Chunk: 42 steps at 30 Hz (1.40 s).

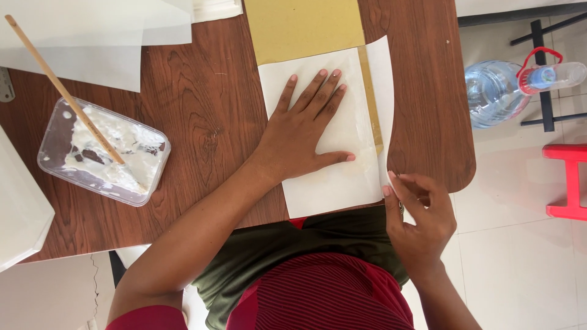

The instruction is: The person is manually assembling paper bags by applying glue with a brush and folding the paper sheets.

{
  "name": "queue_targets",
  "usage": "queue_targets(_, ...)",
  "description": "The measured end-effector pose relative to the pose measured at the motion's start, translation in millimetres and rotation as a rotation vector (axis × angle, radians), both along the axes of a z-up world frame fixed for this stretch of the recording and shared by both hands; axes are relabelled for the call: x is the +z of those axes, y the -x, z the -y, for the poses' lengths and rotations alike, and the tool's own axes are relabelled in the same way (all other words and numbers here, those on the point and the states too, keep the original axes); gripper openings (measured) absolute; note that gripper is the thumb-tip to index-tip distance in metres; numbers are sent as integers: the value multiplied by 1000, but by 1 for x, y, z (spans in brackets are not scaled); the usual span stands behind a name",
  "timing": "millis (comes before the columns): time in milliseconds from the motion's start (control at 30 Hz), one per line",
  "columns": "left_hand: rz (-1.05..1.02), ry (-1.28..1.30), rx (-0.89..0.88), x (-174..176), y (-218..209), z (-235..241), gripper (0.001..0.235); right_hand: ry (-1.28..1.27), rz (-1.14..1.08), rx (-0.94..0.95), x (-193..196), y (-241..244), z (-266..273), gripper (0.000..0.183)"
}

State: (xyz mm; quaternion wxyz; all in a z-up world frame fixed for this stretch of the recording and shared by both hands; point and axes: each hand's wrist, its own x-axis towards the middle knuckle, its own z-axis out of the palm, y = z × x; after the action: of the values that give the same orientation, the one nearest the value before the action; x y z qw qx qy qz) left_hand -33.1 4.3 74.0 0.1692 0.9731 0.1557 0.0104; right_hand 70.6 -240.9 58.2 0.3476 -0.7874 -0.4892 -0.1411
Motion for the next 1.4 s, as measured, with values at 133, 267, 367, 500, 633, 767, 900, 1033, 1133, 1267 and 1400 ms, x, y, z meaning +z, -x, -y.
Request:
queue_targets(133, 3, 7, -3, -2, 0, -1, 106, -43, 171, 69, -1, 0, -5, 16)
queue_targets(267, 7, 5, -4, -3, 0, 0, 106, -52, 286, 144, -9, -7, -2, 18)
queue_targets(367, 20, -6, 1, -5, -1, 0, 107, -31, 281, 193, -15, -14, 2, 16)
queue_targets(500, 36, 6, 7, -6, 0, 0, 107, -30, 246, 262, -15, -19, 1, 13)
queue_targets(633, 101, -126, -16, -17, 2, 0, 110, 33, 253, 381, -2, -24, -3, 17)
queue_targets(767, 116, -147, -21, -17, 3, 0, 110, 6, 214, 386, -5, -28, -3, 17)
queue_targets(900, 117, -141, -20, -16, 3, 0, 110, -2, 204, 439, -2, -34, -2, 15)
queue_targets(1033, 100, -127, -20, -16, 2, 0, 110, -14, 248, 470, -4, -40, -2, 16)
queue_targets(1133, 107, -133, -14, -16, 2, 0, 110, 14, 270, 475, -1, -42, -3, 15)
queue_targets(1267, 103, -130, -25, -16, 2, -1, 110, 18, 291, 513, 0, -46, -6, 17)
queue_targets(1400, 113, -131, -23, -17, 2, -1, 109, 13, 275, 526, 0, -45, -8, 17)
